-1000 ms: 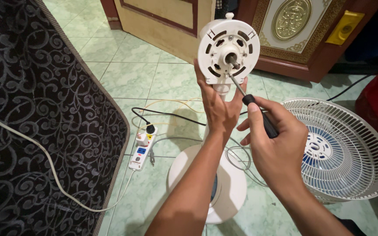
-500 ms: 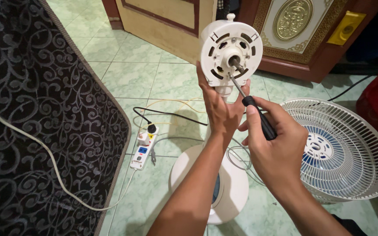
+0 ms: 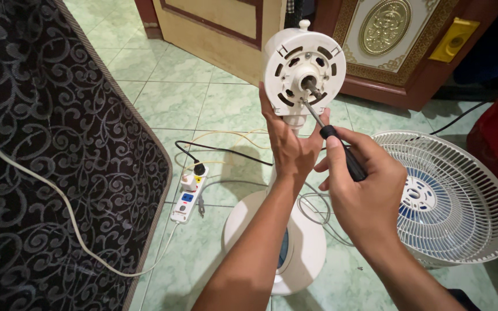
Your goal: The person wipes the rear grille of a pedestal fan with a black cloth, then removes the front grille cover and sets it aside. They pick up a screwdriver and work it against the motor housing and shaft area of the fan, steadying the fan head with the other hand.
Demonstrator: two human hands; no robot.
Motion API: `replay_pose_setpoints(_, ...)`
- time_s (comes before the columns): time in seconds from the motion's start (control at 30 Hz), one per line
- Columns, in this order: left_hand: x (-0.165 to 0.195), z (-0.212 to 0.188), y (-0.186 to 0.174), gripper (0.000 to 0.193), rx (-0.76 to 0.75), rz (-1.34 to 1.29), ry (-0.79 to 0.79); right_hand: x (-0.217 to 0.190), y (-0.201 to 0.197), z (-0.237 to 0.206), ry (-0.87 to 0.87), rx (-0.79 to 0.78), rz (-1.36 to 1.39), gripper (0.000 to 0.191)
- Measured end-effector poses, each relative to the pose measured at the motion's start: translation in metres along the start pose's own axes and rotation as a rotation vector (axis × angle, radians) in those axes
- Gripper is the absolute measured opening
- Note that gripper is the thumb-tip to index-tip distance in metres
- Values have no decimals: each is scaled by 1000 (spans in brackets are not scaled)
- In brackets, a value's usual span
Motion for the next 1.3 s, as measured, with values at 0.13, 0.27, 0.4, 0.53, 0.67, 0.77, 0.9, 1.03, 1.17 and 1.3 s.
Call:
replay_pose_setpoints(0.13,0,-1,1,115,13,12,30,-1,-1,0,-2,-3,6,25)
replay_pose_setpoints(0.27,0,-1,1,116,26,76,64,-2,-2,0,24,-9,-13,25)
replay_pose_setpoints(0.4,-1,0,2,119,-3,-17,31,-5,-2,1,-2,-10,-2,24)
replay_pose_setpoints(0.53,0,-2,1,120,5,22,40,-6,-5,-1,-10,-13,-8,24)
replay_pose_setpoints(0.67,-1,-3,1,119,-2,-5,15,-7,-7,-2,17,-7,13,24)
replay_pose_setpoints(0.77,-3,-3,0,120,-9,52,18,-9,-8,-3,-13,-6,-30,23)
replay_pose_setpoints(0.9,-2,-5,-1,118,27,151,60,-12,-7,-4,-21,-13,-76,22)
replay_pose_setpoints(1.03,-1,-6,-3,106,16,133,31,-14,-8,-4,-32,-4,-91,22)
replay_pose_setpoints(1.17,0,-6,-5,95,-33,107,-28,-16,-10,-3,-36,-2,-105,22)
replay_pose_setpoints(1.3,3,-6,-5,94,-5,191,32,-17,-9,-3,-45,-5,-118,22)
Point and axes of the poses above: each hand's wrist, its own z-axis towards the middle knuckle, its own y-axis out of the palm, x = y × z, the point moved 3 cm from there along z, towards the middle knuckle, and after that the axes turned 5 degrees about -y, right-handed, at the moved point
